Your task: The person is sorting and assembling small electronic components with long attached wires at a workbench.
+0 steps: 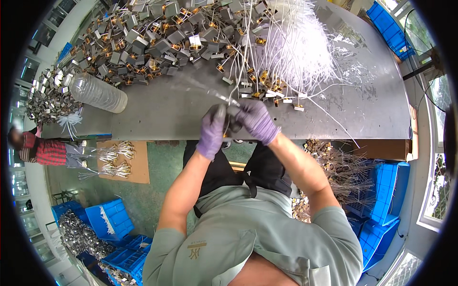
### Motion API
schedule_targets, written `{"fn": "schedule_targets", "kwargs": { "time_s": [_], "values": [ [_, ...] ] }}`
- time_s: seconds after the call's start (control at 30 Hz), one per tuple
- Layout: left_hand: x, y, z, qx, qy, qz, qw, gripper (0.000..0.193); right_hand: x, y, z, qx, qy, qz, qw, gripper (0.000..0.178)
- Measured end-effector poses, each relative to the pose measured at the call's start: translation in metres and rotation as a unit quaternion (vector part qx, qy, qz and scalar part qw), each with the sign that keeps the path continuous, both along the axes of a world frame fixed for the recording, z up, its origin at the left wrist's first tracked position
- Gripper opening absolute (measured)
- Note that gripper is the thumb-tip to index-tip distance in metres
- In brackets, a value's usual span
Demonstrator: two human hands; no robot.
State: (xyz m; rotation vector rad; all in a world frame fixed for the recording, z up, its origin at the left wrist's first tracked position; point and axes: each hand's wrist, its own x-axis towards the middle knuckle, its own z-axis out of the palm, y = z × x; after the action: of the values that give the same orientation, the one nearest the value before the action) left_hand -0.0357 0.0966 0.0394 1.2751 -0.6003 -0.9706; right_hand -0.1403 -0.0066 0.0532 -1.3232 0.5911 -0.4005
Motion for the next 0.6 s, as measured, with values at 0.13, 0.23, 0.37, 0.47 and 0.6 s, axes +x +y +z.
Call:
{"fn": "schedule_targets", "kwargs": {
  "time_s": [0.13,0.23,0.37,0.47,0.6],
  "values": [
    [-0.003,-0.058,0.004,-0.098,-0.155,0.022,0.983,0.044,-0.011,-0.045,0.022,-0.040,0.037,-0.020,0.998,0.019],
    [-0.013,-0.090,0.005,-0.044,-0.134,-0.019,0.990,0.042,-0.022,-0.074,0.027,-0.064,0.100,-0.058,0.991,0.023],
    [0.003,-0.140,-0.024,0.005,-0.445,0.048,0.894,0.025,-0.038,-0.134,0.025,-0.081,0.146,-0.141,0.976,0.026],
    [0.045,-0.166,-0.062,0.051,-0.517,0.084,0.851,0.029,-0.046,-0.170,0.004,-0.125,0.155,-0.163,0.966,0.023],
    [0.041,-0.195,-0.041,0.151,-0.481,0.090,0.859,0.036,-0.059,-0.191,-0.018,-0.117,0.145,-0.222,0.957,0.023]
  ]
}}
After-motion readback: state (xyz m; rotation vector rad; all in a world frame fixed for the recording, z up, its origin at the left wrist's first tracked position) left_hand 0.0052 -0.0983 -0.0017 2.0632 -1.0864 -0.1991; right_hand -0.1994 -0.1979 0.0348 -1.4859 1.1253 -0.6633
